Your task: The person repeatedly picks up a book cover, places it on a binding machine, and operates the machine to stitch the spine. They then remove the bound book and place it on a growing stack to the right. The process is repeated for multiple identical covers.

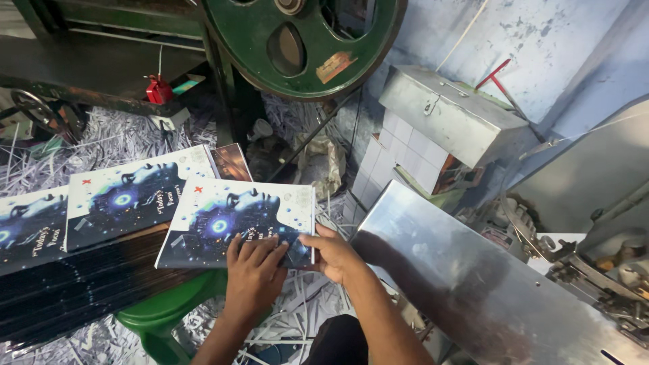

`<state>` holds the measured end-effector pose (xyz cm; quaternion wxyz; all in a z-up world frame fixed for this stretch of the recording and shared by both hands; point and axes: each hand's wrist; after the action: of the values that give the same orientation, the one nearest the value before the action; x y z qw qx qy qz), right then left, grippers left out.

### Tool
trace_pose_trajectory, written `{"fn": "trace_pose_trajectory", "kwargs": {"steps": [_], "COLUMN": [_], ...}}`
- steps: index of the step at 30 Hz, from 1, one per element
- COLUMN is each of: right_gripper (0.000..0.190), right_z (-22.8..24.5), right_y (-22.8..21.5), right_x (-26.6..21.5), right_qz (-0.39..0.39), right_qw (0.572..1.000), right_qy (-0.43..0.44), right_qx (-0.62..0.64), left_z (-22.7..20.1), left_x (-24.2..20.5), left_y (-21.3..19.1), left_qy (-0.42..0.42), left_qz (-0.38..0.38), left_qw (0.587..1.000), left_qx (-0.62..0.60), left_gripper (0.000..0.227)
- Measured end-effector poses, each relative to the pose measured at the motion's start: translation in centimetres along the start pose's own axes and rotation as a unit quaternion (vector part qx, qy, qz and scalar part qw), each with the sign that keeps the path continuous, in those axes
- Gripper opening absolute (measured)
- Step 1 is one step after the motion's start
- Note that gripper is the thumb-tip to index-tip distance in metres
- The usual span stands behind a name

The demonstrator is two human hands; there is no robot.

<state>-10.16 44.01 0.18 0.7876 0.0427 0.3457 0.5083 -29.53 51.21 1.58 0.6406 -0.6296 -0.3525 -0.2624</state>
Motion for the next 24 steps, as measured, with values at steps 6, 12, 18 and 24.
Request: {"fn": "trace_pose_trajectory", "kwargs": {"steps": [6,12,18,24], "right_gripper": [0.057,0.059,0.060,0.061], "right_z": [-1.6,-1.5,0.3,0.9], "right_y": [-1.8,-4.7,-8.4,-11.2], "right_x": [-0.2,-2.2,-6.2,-10.5], "right_qz": [-0.050,-0.085,-0.063,-0.106], "right_qw": [0.998,0.987,0.974,0.972], "right_qy": [-0.034,-0.085,-0.191,-0.193], "right_qx": [0.035,0.105,0.102,0.078], "left_z": [-0.8,0.6,4.9,9.3], "left_x": [1.1,4.7,9.6,16.5], "left_y": [-1.3,-2.5,-0.7,2.7], "left_qy": [0.014,0.068,0.003,0.069], "left_qz": [0.053,0.114,0.128,0.136], "left_qw": [0.997,0.981,0.989,0.986], "left_qx": [-0.061,-0.143,-0.074,-0.069], "left_gripper": [0.053,0.069,0.059,0.078]}}
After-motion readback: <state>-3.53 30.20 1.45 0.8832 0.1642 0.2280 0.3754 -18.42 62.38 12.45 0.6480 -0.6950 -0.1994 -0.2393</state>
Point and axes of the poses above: each hand's wrist, its own x-axis towards the middle knuckle, its own y-axis out of the palm, z = x × y, and after that the axes turned 11 degrees about y, right-handed
